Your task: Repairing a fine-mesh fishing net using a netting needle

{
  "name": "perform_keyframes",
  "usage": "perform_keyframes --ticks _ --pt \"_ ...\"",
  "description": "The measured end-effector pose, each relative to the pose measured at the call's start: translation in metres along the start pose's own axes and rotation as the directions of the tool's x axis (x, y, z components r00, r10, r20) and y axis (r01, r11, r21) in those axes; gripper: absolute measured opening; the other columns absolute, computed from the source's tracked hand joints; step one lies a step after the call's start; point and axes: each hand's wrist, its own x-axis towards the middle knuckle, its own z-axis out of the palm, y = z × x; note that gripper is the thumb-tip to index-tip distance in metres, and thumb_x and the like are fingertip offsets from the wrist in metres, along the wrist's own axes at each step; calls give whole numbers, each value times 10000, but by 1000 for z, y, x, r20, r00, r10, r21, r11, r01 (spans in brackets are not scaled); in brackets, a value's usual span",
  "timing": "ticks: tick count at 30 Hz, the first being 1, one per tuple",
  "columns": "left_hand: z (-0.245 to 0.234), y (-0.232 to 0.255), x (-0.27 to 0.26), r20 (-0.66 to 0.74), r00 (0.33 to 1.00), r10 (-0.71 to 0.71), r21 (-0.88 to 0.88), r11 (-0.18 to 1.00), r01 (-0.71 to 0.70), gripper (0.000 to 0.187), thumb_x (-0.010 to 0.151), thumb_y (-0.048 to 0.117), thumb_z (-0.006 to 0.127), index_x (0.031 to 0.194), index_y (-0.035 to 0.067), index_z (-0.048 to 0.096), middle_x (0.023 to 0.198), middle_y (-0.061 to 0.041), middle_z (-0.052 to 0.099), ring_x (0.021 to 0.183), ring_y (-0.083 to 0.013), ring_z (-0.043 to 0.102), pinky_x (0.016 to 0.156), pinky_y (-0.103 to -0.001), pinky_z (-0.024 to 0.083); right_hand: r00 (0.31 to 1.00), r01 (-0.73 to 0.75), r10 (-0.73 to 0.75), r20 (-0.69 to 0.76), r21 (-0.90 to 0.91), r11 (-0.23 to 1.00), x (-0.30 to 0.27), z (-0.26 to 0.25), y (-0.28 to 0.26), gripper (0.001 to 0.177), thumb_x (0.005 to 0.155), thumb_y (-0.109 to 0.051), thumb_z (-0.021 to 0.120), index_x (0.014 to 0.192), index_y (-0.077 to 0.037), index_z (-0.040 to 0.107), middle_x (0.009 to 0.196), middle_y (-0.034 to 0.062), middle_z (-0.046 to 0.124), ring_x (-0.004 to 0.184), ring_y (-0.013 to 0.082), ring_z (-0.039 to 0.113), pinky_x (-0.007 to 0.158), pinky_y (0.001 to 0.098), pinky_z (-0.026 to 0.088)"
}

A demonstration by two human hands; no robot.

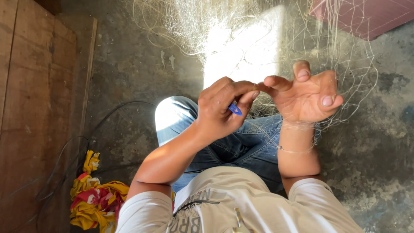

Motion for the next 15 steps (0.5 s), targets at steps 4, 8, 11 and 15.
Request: perform_keyframes --ticks 4,8,11,15 --pt "1 1 0 12 1000 15 -6 1000 -14 66 1046 54 591 1061 47 654 955 -45 722 702 -196 590 671 -310 493 1000 -15 15 14 19 1000 -7 -8 0 189 1115 -336 561 1104 -171 653 1489 101 508 1384 540 447 1152 674 399" --pt "1 0 0 5 1000 -22 -36 999 22 75 1045 48 568 1020 44 639 933 -45 713 692 -187 572 663 -300 475 998 -49 50 -43 29 998 -12 -12 -3 194 1128 -308 551 1140 -137 642 1519 176 447 1300 515 554 1111 563 532" --pt "-2 2 0 26 982 -188 -88 978 190 92 991 20 606 989 85 671 869 -41 692 704 -156 628 694 -284 492 982 -72 84 -168 78 994 -15 -3 -2 185 1132 -289 571 1115 -113 624 1480 234 434 1235 498 603 1041 515 575" --pt "-20 9 8 26 937 -349 -139 927 349 208 1033 128 656 1232 97 602 720 10 595 580 -55 437 569 -230 364 974 -103 125 -189 123 987 -18 -4 -5 196 1143 -286 550 1124 -99 603 1482 245 431 1266 474 583 1023 520 557"
